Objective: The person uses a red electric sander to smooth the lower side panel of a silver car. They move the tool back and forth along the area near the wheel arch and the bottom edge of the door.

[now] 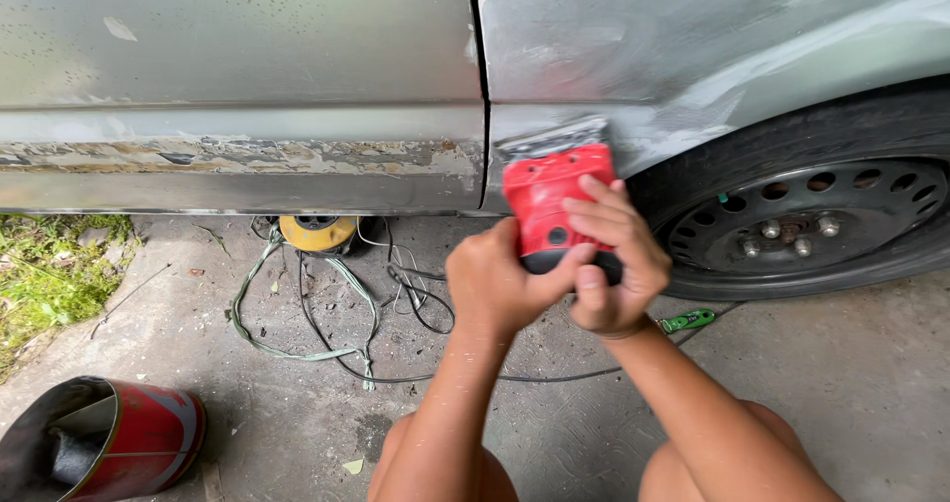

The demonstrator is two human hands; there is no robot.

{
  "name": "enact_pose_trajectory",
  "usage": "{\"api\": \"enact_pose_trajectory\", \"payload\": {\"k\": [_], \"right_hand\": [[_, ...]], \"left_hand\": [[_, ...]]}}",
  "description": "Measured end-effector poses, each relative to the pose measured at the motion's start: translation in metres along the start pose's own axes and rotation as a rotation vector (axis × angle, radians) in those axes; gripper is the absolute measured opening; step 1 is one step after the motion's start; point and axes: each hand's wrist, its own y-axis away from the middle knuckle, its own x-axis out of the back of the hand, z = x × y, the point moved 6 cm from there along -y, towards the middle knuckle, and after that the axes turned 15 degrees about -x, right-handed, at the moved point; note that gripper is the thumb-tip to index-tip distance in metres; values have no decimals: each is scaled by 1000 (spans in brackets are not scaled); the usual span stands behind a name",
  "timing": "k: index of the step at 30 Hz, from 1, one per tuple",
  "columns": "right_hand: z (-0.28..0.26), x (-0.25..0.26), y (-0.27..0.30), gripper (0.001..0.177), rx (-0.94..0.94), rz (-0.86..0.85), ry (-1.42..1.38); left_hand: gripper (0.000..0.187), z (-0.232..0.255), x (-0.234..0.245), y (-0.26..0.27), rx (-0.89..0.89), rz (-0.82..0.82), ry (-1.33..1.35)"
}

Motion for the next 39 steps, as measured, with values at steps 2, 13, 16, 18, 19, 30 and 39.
{"api": "enact_pose_trajectory", "payload": {"k": [2, 13, 16, 18, 19, 30, 39], "right_hand": [[2, 16, -1, 56, -12, 4, 22], [-13, -38, 9, 52, -39, 9, -64], [-20, -57, 10, 53, -60, -67, -86], [-23, -63, 8, 55, -38, -180, -31], [-24, -57, 4, 55, -35, -175, -30], [-1, 23, -9, 60, 51, -104, 95], [-16, -48, 2, 56, -29, -156, -93]], "left_hand": [[64, 15, -7, -2, -2, 0, 37], [62, -31, 35, 7, 37, -31, -35], [59, -57, 46, 16, 73, -3, -91], [60, -71, 46, 22, 151, -12, -119], [60, -67, 43, 18, 145, -12, -119], [65, 17, -13, -2, 42, -59, 47], [63, -48, 37, 13, 133, -56, -114]]}}
